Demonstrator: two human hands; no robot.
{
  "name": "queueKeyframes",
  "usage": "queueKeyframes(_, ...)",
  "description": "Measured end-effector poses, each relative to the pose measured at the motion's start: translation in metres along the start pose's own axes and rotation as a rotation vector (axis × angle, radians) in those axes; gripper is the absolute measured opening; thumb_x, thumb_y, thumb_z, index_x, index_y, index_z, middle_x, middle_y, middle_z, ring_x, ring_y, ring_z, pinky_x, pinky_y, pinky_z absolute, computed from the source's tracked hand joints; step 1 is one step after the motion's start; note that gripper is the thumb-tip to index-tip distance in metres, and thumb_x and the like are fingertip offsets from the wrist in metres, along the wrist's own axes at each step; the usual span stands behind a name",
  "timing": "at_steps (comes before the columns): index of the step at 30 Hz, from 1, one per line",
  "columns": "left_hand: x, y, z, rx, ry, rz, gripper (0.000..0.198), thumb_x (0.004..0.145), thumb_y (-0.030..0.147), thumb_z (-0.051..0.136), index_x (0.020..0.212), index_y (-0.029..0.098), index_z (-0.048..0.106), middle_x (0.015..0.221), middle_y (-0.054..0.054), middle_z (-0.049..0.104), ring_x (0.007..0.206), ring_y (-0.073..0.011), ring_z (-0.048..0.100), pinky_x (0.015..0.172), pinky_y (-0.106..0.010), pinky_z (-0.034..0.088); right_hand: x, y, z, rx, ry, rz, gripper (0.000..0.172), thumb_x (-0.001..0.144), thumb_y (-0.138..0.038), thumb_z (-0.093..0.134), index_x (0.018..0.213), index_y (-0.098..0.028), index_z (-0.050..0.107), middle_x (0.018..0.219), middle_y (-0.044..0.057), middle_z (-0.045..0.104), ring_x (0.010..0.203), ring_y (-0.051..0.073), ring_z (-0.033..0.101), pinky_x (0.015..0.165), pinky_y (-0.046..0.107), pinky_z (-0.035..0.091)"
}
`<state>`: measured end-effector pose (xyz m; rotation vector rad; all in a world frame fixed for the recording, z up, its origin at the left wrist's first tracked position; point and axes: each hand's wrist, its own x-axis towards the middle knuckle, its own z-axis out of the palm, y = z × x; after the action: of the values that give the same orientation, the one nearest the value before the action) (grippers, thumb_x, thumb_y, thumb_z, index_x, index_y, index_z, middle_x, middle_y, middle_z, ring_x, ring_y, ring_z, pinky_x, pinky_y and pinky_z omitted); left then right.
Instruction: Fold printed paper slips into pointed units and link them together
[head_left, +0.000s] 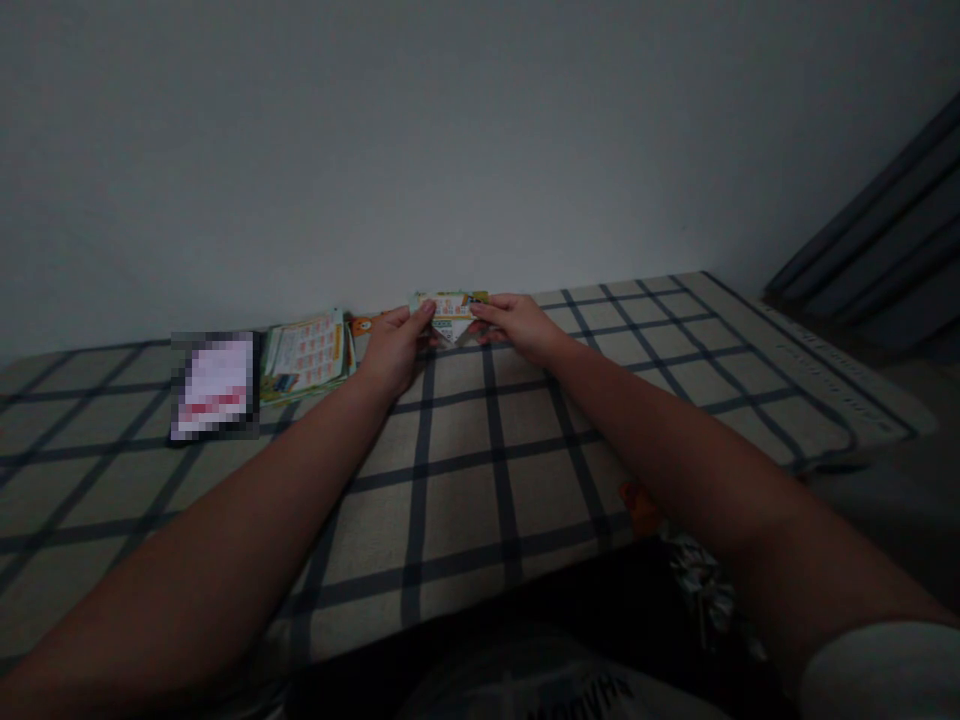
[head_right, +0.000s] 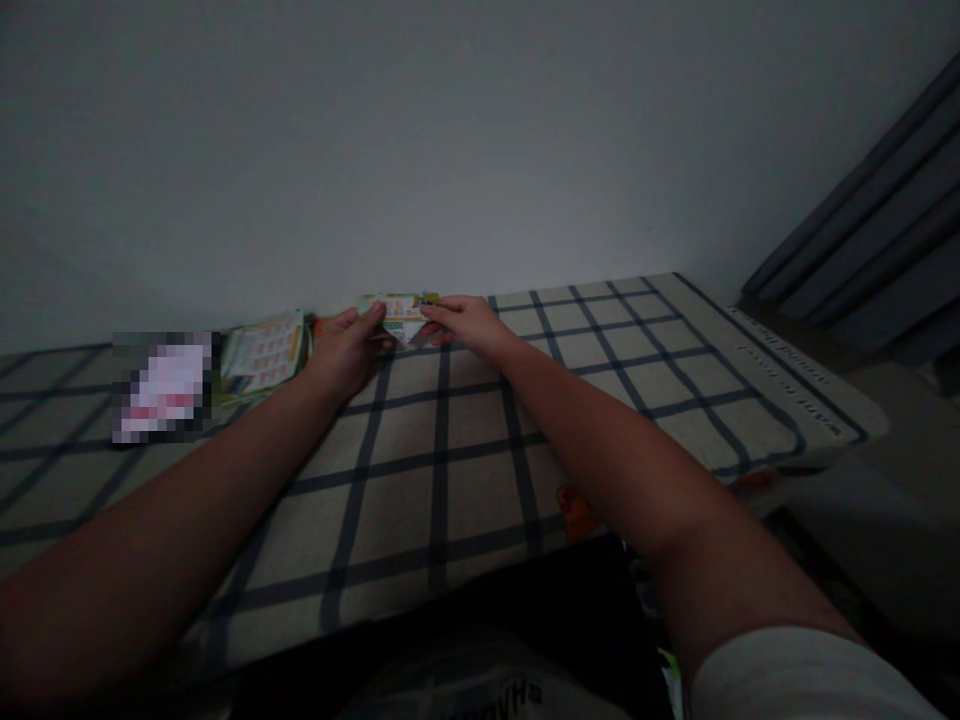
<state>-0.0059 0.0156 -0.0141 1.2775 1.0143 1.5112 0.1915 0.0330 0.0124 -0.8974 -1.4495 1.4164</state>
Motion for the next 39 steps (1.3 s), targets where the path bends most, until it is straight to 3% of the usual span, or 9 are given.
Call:
queueKeyframes(6,0.004,-0.002,-0.002,-0.036,0.037,0.006,0.053,0.070,0.066,0.090,0.084,0.017,0.077,0.081,-0.007,0.078,0.065,-0.0156,0.068,0.053,-0.024,0.049,0.001,0.001,-0.001,-0.008,0.034,-0.035,0.007,0.096,-0.014,0.072,0.090,-0.014,0.076,0.090,0.004,0.078,0.073,0.009,0.068,0.060,0.016,0.055)
queueKeyframes(13,0.005,-0.003,-0.004,0.044,0.000,0.095,0.044,0.069,0.056,0.094,0.088,0.019,0.080,0.069,-0.001,0.070,0.055,-0.0098,0.054,0.047,-0.022,0.038,0.003,0.005,-0.006,-0.060,0.101,-0.105,0.011,0.093,-0.023,0.076,0.084,-0.016,0.075,0.076,-0.001,0.069,0.067,0.008,0.059,0.055,0.015,0.048)
queueKeyframes(20,0.008,-0.003,-0.001,-0.028,0.015,0.106,0.055,0.073,0.063,0.090,0.062,0.019,0.058,0.053,0.003,0.050,0.048,-0.0075,0.043,0.044,-0.021,0.031,0.000,0.002,-0.004,-0.059,0.137,-0.100,0.026,0.092,-0.035,0.080,0.079,-0.017,0.069,0.061,-0.006,0.053,0.054,0.007,0.046,0.050,0.017,0.039)
queueKeyframes(28,0.004,0.010,0.005,-0.121,-0.006,0.001,0.047,0.088,0.054,0.082,0.069,0.020,0.055,0.056,0.006,0.044,0.044,-0.0062,0.038,0.041,-0.020,0.028,-0.002,0.000,-0.003,-0.005,0.153,-0.043,0.034,0.099,-0.032,0.074,0.071,-0.017,0.061,0.057,-0.006,0.049,0.051,0.007,0.044,0.051,0.019,0.038)
queueKeyframes(35,0.005,0.009,0.005,-0.092,0.038,-0.006,0.047,0.088,0.051,0.081,0.065,0.019,0.056,0.054,0.005,0.047,0.044,-0.0063,0.038,0.041,-0.021,0.027,0.001,0.001,-0.004,-0.076,0.174,-0.103,0.024,0.099,-0.029,0.072,0.078,-0.016,0.070,0.053,-0.007,0.048,0.051,0.008,0.043,0.051,0.020,0.035)
queueKeyframes(39,0.003,0.009,0.003,-0.078,-0.001,0.003,0.048,0.087,0.050,0.082,0.063,0.019,0.056,0.053,0.005,0.047,0.044,-0.0060,0.037,0.041,-0.020,0.026,0.001,0.000,-0.004,-0.051,0.179,-0.082,0.010,0.097,-0.021,0.072,0.089,-0.015,0.075,0.055,-0.007,0.051,0.052,0.007,0.045,0.051,0.019,0.036)
